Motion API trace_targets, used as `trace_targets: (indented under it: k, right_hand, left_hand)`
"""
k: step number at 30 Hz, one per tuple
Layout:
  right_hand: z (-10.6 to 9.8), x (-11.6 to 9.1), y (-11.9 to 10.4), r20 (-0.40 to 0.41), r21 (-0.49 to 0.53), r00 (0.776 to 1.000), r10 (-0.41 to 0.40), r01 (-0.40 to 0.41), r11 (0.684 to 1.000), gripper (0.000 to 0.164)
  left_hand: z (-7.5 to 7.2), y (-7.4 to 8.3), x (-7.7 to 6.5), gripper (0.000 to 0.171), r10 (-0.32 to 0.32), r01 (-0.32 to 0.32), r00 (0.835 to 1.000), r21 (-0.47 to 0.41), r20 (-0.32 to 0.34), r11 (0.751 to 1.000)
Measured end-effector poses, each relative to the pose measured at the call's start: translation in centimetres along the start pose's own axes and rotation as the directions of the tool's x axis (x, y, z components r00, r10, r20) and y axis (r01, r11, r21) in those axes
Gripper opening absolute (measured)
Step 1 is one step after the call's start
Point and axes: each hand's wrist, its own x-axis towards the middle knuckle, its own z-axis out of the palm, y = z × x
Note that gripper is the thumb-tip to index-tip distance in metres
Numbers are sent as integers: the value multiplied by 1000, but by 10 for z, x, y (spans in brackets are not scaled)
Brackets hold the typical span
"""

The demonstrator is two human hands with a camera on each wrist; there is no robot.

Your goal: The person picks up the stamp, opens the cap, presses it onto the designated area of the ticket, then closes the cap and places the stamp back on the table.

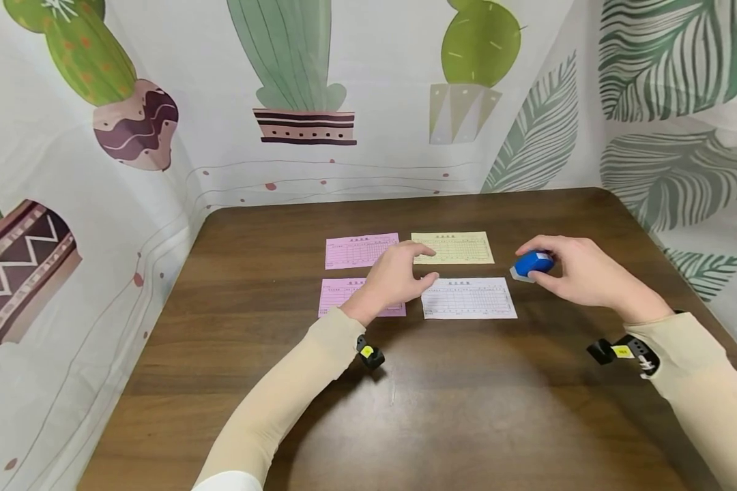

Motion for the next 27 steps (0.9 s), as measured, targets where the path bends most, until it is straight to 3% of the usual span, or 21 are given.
trace_targets:
  k: [14,27]
  right_hand:
    - [4,-4,20,129,-23,982,135,-133,991,36]
    - [13,-14,42,200,-66,967,160,-149,987,31]
  left_hand:
    - [-7,-12,-5,41,-15,15,1000,10,-6,1000]
    - [-10,-14,-4,40,3,-3,1000,-25,6,1000]
